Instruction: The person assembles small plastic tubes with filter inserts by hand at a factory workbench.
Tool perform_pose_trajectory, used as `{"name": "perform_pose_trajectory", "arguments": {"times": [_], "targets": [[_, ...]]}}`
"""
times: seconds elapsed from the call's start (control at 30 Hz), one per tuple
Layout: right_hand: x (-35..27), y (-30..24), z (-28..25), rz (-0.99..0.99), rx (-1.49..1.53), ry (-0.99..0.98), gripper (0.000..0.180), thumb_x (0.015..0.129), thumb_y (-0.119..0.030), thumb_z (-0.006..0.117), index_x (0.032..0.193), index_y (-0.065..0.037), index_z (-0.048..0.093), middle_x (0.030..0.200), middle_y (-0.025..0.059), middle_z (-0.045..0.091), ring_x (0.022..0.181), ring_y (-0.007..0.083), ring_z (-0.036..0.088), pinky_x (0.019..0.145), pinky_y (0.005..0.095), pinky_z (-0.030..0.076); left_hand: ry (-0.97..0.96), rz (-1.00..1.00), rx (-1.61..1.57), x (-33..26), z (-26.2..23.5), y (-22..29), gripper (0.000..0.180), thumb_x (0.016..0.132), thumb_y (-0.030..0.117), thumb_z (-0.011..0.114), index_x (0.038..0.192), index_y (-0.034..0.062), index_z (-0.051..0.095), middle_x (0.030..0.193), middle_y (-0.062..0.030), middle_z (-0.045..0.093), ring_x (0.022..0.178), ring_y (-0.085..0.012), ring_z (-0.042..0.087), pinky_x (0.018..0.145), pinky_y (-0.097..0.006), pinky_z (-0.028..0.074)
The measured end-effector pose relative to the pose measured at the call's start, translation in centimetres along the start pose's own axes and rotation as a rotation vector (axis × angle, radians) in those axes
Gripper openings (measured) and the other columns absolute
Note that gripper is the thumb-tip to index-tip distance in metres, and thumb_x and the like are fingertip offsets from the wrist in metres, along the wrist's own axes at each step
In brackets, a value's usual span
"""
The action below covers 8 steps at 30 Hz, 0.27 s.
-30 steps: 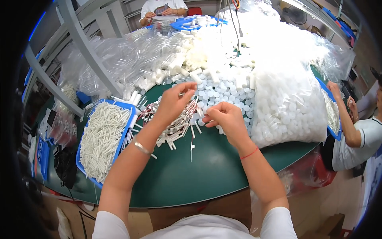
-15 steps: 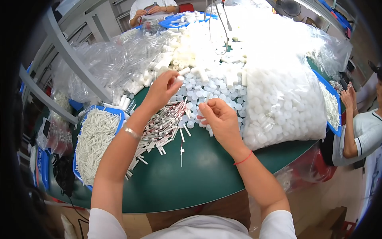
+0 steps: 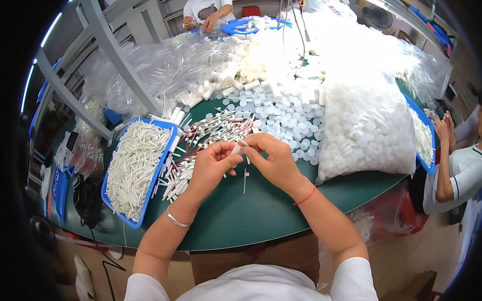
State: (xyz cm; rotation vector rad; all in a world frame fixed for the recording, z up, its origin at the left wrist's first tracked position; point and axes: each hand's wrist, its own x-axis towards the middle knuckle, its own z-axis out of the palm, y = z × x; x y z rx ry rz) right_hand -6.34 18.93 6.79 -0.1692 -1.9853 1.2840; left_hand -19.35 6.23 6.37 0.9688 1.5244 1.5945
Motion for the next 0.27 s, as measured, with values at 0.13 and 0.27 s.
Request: {"name": "perform_pose_trajectory", "arguments": {"times": [0.13,0.27], "targets": [[-0.3,0.4,0.4,-0.082,-0.088,0.007,0.009,0.083,0.000,0.066,0.092,0.002,0.064,0.091,0.0088,0.065,0.074,0.0145,0.063,0.063,0.0260,0.051,0.055,0.005,0.050,-0.2,0.2,-0.6,0.031,0.085,0.014,0.072,0.110,-0.0008,0.062,0.086,-0.0040,0.064,0.072,-0.0057,0.058,0.056,-0.019,0.051],[-0.3,0.7,0.6,-0.035,-0.097,-0.027,0.010,0.083,0.001,0.066,0.092,0.001,0.064,0.092,0.0088,0.064,0.073,0.0158,0.066,0.061,0.0258,0.051,-0.128,-0.275,-0.283,0.0,-1.1,-0.9,0.038,0.089,0.019,0.067,0.123,0.0040,0.057,0.110,-0.0093,0.062,0.078,-0.0111,0.062,0.067,-0.023,0.054]]}}
